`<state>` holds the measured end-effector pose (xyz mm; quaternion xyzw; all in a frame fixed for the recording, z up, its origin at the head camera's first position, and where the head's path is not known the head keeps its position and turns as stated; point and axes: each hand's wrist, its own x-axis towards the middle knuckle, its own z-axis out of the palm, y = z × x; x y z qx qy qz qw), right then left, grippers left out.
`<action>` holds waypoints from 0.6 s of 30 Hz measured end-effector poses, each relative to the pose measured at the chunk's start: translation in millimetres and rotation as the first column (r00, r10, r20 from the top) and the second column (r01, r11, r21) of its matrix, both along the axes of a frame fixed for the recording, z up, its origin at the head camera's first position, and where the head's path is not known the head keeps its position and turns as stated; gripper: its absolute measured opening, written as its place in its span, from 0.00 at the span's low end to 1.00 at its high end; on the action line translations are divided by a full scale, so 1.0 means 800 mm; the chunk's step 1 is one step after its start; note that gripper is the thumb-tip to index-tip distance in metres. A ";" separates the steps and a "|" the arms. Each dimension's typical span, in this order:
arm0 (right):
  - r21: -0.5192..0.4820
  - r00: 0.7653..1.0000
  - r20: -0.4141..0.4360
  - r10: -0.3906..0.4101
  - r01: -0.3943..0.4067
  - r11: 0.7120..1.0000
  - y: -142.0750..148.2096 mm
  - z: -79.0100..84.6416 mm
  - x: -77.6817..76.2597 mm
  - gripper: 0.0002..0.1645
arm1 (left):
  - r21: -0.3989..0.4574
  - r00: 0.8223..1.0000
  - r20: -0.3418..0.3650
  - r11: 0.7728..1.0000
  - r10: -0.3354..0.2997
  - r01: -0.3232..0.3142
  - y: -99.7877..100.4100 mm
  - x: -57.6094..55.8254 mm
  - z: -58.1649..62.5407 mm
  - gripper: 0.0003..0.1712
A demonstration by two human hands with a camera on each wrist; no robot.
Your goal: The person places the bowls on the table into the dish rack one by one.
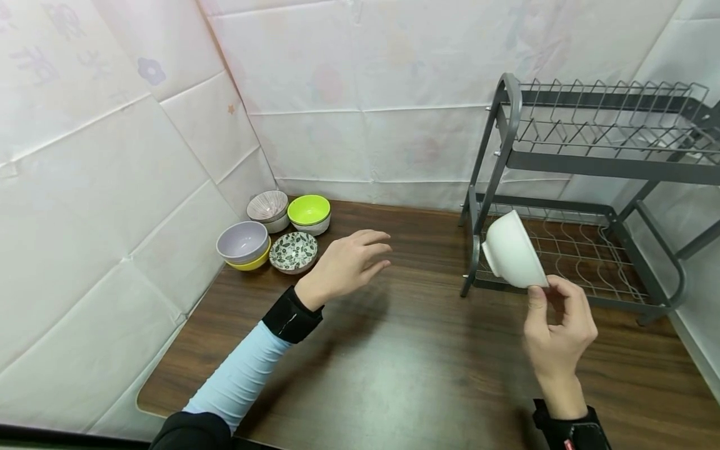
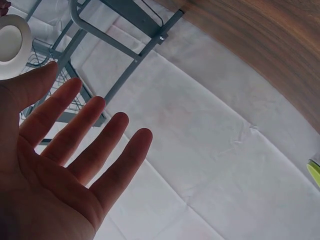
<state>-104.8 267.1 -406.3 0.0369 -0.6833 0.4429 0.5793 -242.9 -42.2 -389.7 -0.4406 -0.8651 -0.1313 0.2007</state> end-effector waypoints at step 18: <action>-0.151 0.922 0.383 0.045 0.015 0.988 0.067 0.001 -0.067 0.12 | -0.001 1.000 -0.002 1.000 0.006 -0.006 0.000 0.004 -0.003 0.13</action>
